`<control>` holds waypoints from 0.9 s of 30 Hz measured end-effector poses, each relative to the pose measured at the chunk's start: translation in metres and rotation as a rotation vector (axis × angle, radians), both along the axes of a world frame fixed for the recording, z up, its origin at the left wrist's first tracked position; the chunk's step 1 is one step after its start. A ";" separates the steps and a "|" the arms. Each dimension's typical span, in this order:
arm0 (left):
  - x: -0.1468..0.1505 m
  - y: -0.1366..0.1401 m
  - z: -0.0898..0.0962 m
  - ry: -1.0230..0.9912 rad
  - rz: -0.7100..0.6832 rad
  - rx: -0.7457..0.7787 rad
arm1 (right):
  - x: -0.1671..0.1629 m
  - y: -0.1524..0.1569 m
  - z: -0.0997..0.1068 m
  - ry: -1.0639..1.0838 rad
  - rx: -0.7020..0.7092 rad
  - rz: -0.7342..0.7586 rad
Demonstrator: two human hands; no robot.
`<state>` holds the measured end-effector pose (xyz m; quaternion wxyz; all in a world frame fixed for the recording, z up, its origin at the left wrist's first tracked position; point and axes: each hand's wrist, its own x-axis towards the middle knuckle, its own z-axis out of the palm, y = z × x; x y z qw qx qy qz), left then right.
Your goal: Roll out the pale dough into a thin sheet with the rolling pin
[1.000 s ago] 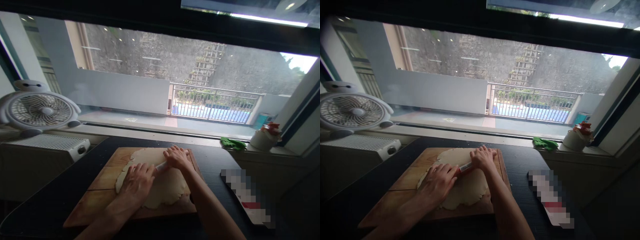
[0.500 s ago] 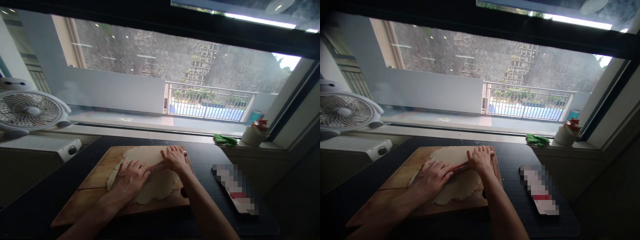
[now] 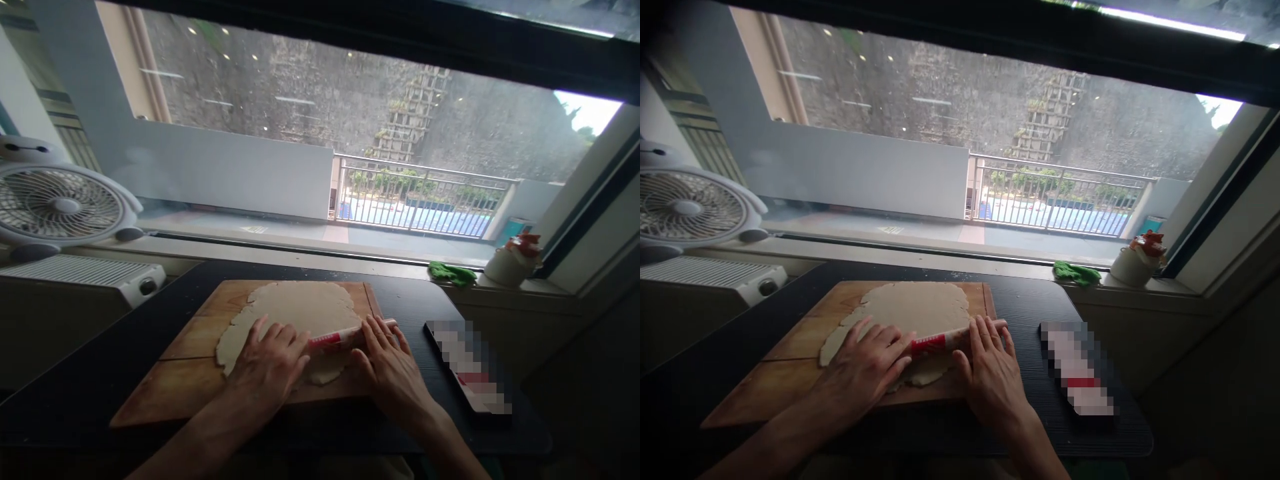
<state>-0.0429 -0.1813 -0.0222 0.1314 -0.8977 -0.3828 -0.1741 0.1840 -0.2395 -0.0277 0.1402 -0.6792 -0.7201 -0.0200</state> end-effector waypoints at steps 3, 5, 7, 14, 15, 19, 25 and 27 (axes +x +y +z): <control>0.002 0.012 0.000 0.003 0.050 0.013 | -0.004 0.018 0.006 0.007 -0.047 -0.033; 0.001 0.028 -0.001 -0.001 0.086 0.017 | -0.010 0.055 0.014 0.023 -0.068 -0.055; -0.003 0.046 -0.001 0.000 0.109 0.009 | -0.016 0.100 0.022 0.036 -0.096 -0.063; -0.011 0.061 0.002 0.014 0.109 -0.063 | -0.021 0.141 0.027 0.049 -0.146 -0.072; -0.011 0.056 0.003 0.010 0.095 -0.065 | -0.020 0.123 0.023 0.045 -0.126 -0.069; -0.010 0.026 0.002 -0.024 0.044 -0.066 | -0.014 0.030 0.003 0.011 -0.040 -0.063; -0.003 0.026 0.001 -0.068 0.066 -0.081 | -0.010 0.015 0.002 -0.020 -0.033 -0.058; 0.001 0.042 0.002 -0.080 0.102 -0.085 | -0.009 0.058 0.010 0.006 -0.097 -0.079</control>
